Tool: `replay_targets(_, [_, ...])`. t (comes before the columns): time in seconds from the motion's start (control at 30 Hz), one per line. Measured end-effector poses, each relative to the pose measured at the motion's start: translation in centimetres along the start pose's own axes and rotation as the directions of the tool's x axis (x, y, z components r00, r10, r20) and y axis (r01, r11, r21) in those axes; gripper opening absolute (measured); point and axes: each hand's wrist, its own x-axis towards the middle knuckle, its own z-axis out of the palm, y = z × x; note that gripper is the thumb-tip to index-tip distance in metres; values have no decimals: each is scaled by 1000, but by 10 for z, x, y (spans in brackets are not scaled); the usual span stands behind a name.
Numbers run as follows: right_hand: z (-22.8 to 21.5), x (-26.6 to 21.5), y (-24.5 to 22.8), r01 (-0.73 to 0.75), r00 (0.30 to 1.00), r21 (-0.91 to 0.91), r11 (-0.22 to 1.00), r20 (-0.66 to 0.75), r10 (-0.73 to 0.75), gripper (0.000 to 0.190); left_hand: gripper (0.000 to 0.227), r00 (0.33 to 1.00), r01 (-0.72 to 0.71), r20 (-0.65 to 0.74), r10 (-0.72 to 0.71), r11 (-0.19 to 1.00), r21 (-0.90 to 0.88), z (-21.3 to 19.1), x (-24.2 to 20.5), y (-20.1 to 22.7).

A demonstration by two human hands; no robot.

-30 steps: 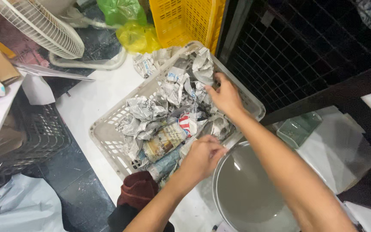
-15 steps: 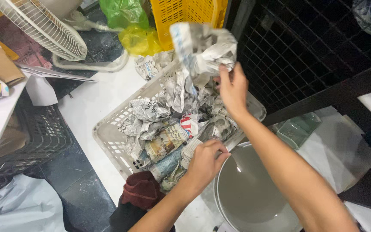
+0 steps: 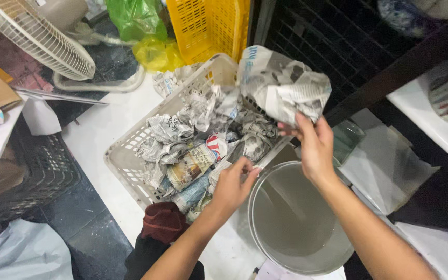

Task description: The person wraps various ceramic items, including a glass container, a small bowl, a cup, and a small jar, using newspaper. They carefully fold the newspaper around each item and place the wrapped items into a white plastic basket.

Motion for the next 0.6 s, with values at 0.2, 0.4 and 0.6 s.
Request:
replay_targets(0.2, [-14,-51,-27,-115,993,109,987,24,112,28,45,995,-87,-67,69,943,-321,-3,16,-13])
replay_targets(0.4, [-24,-81,-22,-191,981,152,970,73,182,28,45,966,253,156,-204,640,-725,1,21,-17])
replay_targets(0.6, [-47,-123,-13,-405,899,58,913,205,386,45,35,976,71,-110,-187,752,-655,-4,-12,13])
